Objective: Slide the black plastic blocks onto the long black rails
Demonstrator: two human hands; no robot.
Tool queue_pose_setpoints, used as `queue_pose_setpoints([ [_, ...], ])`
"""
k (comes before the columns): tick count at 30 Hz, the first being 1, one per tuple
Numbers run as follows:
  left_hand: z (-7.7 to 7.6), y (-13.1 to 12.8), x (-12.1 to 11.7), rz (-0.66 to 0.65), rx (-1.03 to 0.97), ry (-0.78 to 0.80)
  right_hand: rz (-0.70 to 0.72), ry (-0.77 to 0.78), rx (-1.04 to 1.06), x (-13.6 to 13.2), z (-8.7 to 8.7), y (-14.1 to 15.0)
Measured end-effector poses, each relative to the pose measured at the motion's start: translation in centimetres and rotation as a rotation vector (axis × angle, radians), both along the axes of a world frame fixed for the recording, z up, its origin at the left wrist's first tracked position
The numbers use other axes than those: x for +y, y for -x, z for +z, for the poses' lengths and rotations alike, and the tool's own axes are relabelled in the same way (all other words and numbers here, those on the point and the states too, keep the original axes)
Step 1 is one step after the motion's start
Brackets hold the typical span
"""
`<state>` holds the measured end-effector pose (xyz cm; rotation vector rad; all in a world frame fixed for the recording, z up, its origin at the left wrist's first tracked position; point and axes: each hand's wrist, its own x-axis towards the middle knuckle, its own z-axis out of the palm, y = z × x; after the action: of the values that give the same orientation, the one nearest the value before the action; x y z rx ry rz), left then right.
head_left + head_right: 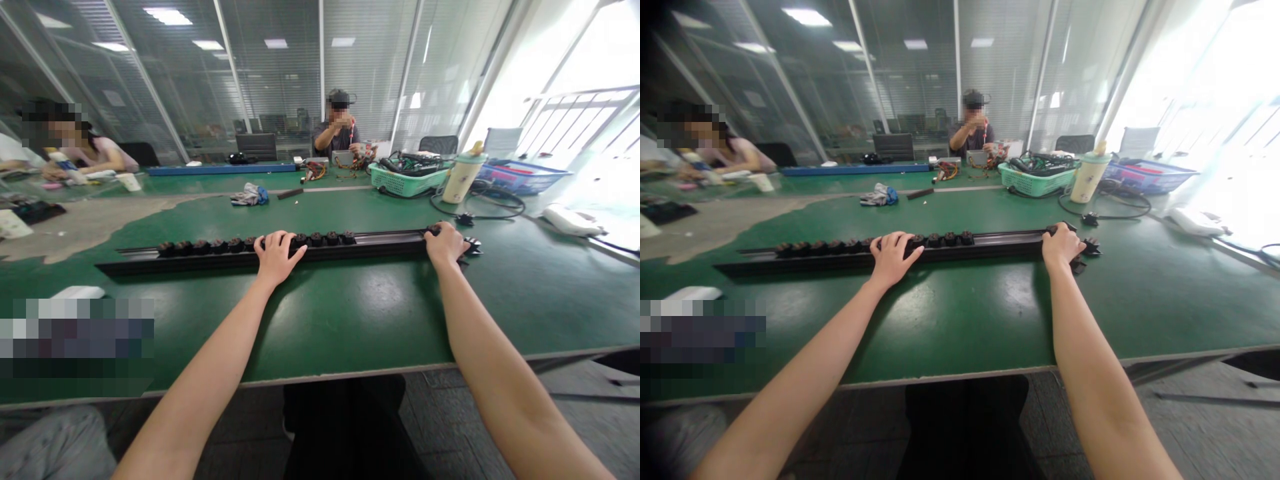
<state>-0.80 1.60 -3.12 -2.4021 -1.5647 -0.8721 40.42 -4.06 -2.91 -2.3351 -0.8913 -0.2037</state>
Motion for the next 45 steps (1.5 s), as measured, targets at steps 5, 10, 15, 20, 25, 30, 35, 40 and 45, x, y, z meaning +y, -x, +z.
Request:
queue_pose_setpoints([
  [5, 0.0, 0.1, 0.0, 0.005, 0.009, 0.004, -0.023, 0.029, -0.013, -0.2, 0.2, -0.4],
  [10, -0.1, 0.0, 0.0, 0.004, 0.007, -0.006, -0.024, 0.024, -0.003, -0.3, 0.3, -0.8],
  [15, -0.1, 0.0, 0.0, 0.003, 0.007, -0.011, -0.028, -0.008, -0.011, -0.5, 0.2, -0.7],
  [20, -0.1, 0.0, 0.0, 0.005, 0.007, -0.008, -0.05, -0.008, 0.009, -0.5, 0.2, -0.7],
  [25, 0.0, 0.0, 0.0, 0.002, 0.002, -0.004, -0.091, -0.054, 0.019, -0.5, -0.2, -1.1],
  [30, -0.1, 0.1, 0.1, -0.002, -0.007, 0.002, -0.145, -0.071, 0.039, -0.6, -0.4, -1.6],
  [35, -0.2, 0.1, 0.2, -0.003, 0.001, -0.014, -0.201, -0.038, 0.083, -1.0, 0.3, -2.1],
  [40, -0.1, 0.1, 0.1, 0.01, 0.007, -0.003, -0.212, 0.008, 0.076, -1.2, 0.7, -1.8],
  [45, -0.1, 0.0, 0.1, 0.005, 0.003, -0.004, -0.31, 0.037, 0.007, -1.0, -0.4, -1.5],
])
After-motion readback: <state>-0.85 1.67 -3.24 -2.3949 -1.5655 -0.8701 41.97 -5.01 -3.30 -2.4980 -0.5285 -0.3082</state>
